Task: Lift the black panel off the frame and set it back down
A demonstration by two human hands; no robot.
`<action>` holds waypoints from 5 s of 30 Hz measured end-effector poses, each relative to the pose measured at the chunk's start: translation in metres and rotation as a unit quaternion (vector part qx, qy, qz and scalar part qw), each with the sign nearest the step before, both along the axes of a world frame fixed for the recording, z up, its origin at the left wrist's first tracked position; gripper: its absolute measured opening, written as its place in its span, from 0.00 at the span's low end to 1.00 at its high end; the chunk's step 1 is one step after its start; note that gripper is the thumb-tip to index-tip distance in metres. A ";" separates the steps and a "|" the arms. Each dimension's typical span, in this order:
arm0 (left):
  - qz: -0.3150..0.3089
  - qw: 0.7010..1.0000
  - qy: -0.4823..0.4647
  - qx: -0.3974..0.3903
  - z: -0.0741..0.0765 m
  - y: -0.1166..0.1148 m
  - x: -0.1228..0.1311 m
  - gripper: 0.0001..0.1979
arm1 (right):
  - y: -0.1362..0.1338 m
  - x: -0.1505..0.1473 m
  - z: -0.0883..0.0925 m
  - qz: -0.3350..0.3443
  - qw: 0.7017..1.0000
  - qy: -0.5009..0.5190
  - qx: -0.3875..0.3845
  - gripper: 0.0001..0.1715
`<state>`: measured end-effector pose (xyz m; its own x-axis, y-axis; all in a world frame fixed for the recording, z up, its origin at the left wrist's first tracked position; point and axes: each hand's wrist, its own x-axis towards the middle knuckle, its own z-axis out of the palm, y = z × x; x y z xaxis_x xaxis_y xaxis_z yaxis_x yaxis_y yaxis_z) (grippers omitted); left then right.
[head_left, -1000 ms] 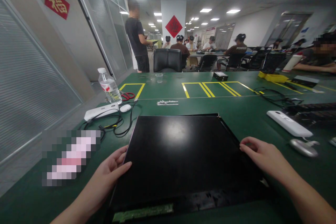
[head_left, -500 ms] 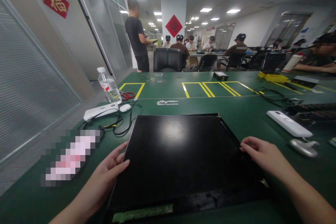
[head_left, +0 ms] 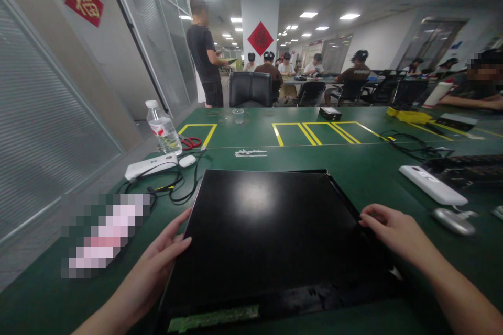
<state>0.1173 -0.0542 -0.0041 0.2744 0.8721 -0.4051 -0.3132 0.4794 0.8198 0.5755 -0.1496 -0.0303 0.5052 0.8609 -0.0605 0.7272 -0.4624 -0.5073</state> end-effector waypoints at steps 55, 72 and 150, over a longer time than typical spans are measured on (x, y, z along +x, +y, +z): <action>-0.101 0.731 0.534 0.413 -0.050 0.032 -0.027 0.28 | 0.002 -0.004 0.001 -0.019 0.997 0.057 0.042 0.17; -0.105 0.728 0.528 0.425 -0.050 0.036 -0.031 0.23 | 0.004 -0.004 0.000 -0.026 0.995 0.081 0.059 0.17; -0.115 0.672 0.584 0.441 -0.047 0.041 -0.043 0.25 | 0.004 0.009 -0.009 -0.018 1.000 0.001 0.020 0.19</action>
